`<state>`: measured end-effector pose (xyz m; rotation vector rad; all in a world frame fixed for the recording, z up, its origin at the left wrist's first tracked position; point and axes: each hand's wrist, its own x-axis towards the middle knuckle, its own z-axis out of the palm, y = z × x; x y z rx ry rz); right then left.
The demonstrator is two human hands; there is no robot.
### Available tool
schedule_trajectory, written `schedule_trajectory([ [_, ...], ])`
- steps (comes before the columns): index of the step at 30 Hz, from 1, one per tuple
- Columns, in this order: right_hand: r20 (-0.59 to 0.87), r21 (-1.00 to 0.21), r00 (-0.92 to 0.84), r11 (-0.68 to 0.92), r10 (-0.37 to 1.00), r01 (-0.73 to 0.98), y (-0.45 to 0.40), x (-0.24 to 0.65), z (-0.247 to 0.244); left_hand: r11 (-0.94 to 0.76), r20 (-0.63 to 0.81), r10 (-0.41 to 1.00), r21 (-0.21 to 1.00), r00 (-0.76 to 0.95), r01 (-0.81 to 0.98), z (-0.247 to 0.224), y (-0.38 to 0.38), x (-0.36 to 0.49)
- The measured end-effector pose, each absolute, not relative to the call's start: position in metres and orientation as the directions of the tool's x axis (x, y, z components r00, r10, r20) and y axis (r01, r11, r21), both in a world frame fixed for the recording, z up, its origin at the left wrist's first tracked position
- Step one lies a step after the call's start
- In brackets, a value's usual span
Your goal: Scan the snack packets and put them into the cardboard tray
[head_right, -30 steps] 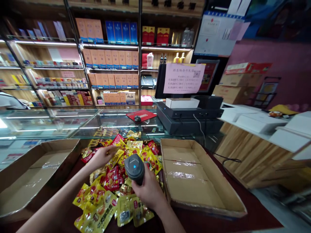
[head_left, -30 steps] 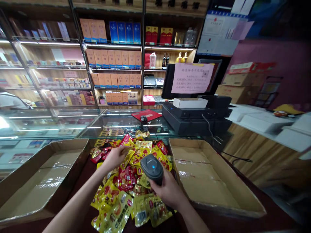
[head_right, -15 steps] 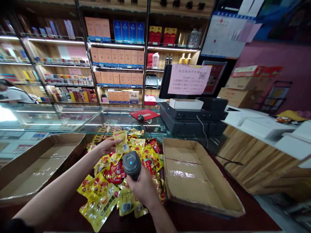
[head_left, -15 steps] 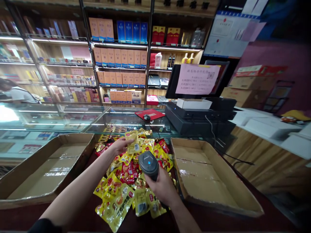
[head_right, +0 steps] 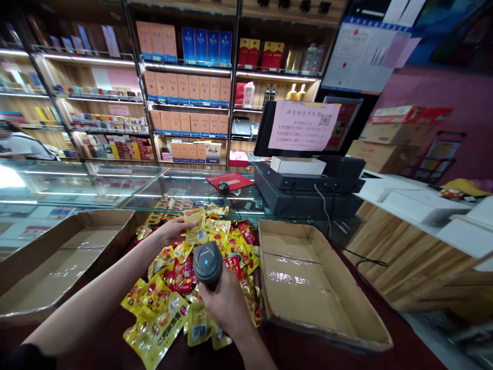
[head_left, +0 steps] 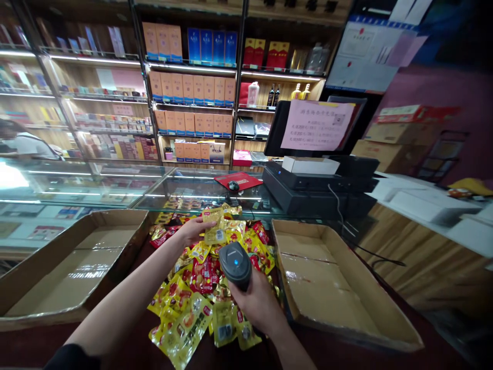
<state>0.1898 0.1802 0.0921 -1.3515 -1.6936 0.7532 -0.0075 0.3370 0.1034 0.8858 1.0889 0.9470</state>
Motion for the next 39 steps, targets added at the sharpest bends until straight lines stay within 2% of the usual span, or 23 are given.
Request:
schedule_trajectory([
  [8, 0.247, -0.849, -0.062, 0.247, 0.967, 0.467, 0.182, 0.188, 0.095, 0.369, -0.333, 0.921, 0.911, 0.202, -0.182, 0.1, 0.341, -0.007],
  [17, 0.221, -0.925, 0.016, 0.204, 0.975, 0.321, 0.193, 0.185, 0.09, 0.363, -0.321, 0.914, 0.92, 0.246, -0.149, 0.105, 0.346, 0.01],
  [28, 0.246, -0.908, 0.172, 0.164, 0.954, 0.386, 0.245, 0.165, 0.068, 0.316, -0.286, 0.932, 0.942, 0.223, -0.111, 0.114, 0.379, 0.029],
  [32, 0.246, -0.889, 0.17, 0.152, 0.954, 0.432, 0.255, 0.163, 0.065, 0.276, -0.248, 0.951, 0.949, 0.183, -0.149, 0.114, 0.382, 0.025],
  [39, 0.309, -0.892, 0.165, 0.225, 0.937, 0.391, 0.248, 0.164, 0.061, 0.268, -0.231, 0.949, 0.95, 0.215, -0.162, 0.119, 0.363, 0.016],
])
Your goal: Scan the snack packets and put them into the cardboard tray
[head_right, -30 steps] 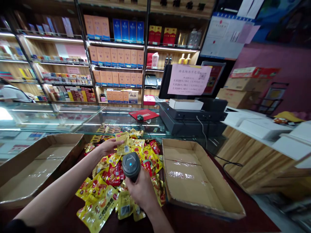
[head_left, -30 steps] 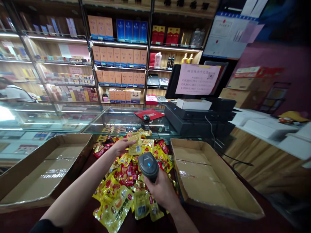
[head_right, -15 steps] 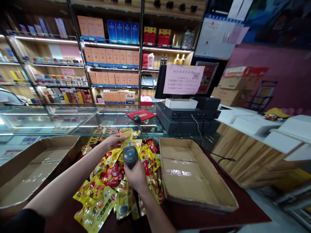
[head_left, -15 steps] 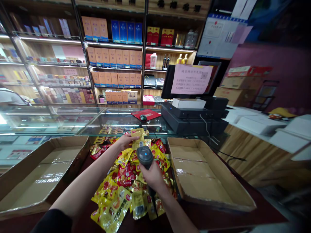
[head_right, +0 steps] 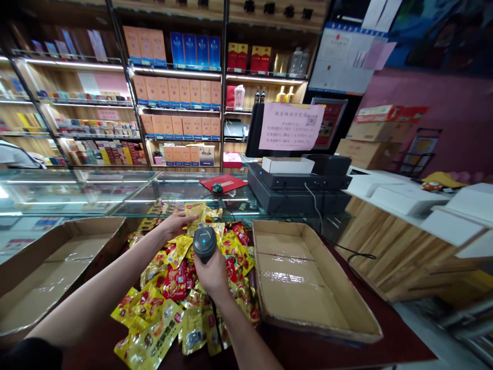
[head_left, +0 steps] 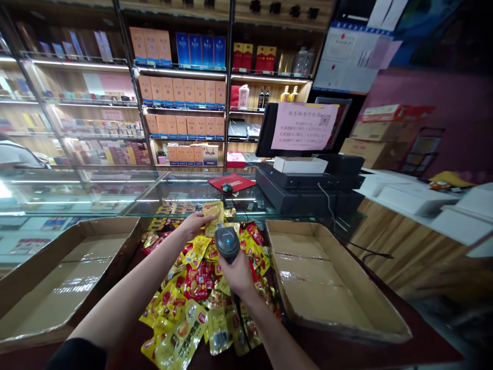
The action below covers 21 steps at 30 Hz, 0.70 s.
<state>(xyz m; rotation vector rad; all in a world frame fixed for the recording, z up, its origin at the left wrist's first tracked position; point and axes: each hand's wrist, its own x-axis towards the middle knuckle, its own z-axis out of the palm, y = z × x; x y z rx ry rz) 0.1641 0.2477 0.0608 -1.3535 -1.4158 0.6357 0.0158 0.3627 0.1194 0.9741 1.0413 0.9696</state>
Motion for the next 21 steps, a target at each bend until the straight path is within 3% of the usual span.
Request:
schedule_trajectory([
  [11, 0.273, -0.886, 0.154, 0.185, 0.95, 0.426, 0.232, 0.166, 0.061, 0.268, -0.206, 0.949, 0.925, 0.239, -0.268, 0.11, 0.354, 0.015],
  [21, 0.257, -0.876, 0.17, 0.155, 0.951, 0.457, 0.233, 0.166, 0.067, 0.27, -0.218, 0.947, 0.937, 0.234, -0.22, 0.106, 0.358, 0.013],
])
